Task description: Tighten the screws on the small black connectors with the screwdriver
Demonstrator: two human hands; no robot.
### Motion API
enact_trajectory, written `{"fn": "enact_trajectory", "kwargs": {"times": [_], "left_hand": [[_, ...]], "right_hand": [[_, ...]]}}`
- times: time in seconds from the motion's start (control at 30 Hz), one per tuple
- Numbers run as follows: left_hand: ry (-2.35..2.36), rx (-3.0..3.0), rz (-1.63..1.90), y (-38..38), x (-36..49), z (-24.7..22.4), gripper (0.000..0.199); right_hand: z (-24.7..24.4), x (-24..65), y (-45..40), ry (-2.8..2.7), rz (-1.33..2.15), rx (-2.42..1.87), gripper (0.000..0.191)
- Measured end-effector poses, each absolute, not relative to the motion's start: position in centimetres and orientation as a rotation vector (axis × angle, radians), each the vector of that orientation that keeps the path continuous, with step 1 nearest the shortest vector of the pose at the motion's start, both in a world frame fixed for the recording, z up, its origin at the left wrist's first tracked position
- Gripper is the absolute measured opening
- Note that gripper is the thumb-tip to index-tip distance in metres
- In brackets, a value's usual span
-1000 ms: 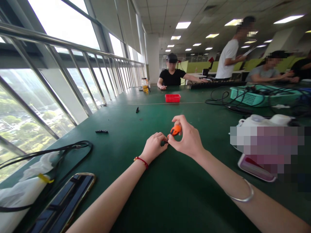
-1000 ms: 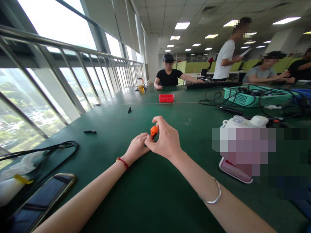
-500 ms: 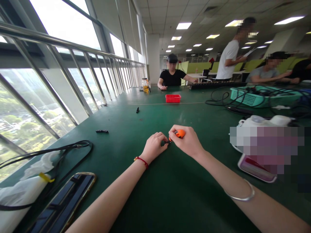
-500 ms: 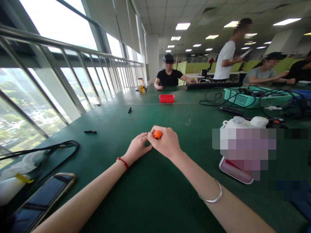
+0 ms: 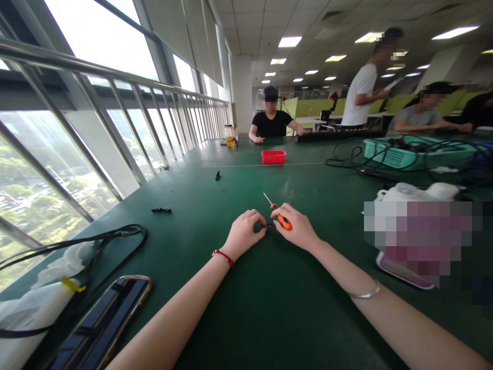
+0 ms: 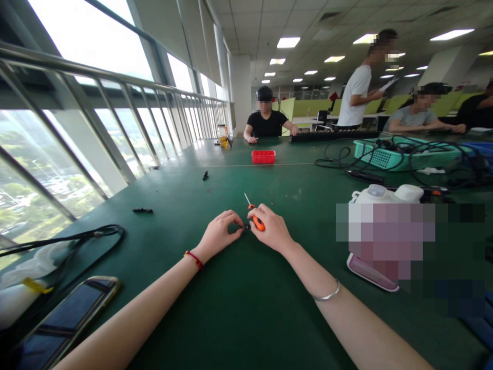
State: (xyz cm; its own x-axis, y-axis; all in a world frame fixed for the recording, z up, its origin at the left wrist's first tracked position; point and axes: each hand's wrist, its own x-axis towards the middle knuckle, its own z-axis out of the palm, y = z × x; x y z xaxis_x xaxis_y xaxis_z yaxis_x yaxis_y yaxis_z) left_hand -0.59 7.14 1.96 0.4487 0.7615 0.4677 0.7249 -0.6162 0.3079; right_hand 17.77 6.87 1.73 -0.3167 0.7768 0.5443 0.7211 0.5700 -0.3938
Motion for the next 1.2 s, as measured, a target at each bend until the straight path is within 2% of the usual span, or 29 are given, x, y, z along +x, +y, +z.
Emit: {"fn": "enact_trajectory", "kwargs": {"times": [0.13,0.37,0.63,0.73,0.87,1.2], "left_hand": [[1.322,2.619,0.911,7.08,-0.57,2.02,0.004],[1.275,2.628,0.933,6.93,-0.55,2.06,0.003],[1.304,2.689,0.968,6.92,-0.48,2.02,0.003],[1.342,2.728,0.939,6.98,-0.44,1.92,0.004],[1.367,2.721,0.922,7.11,-0.51,1.74,0.006],[1.249,2.699,0.976,7.07,-0.56,1.94,0.010]], "right_hand": [[1.34,18.10,7.10,-2.208,0.136,-1.268,0.022],[1.30,17.86,7.18,-2.322,0.093,-1.223,0.013],[1.73,17.38,6.81,-2.393,-0.251,-1.213,0.011],[1.55,17.46,6.85,-2.364,-0.184,-1.309,0.010],[1.38,17.81,6.94,-2.265,-0.073,-1.339,0.020],[1.48,17.58,6.64,-2.189,0.074,-1.229,0.014]]}}
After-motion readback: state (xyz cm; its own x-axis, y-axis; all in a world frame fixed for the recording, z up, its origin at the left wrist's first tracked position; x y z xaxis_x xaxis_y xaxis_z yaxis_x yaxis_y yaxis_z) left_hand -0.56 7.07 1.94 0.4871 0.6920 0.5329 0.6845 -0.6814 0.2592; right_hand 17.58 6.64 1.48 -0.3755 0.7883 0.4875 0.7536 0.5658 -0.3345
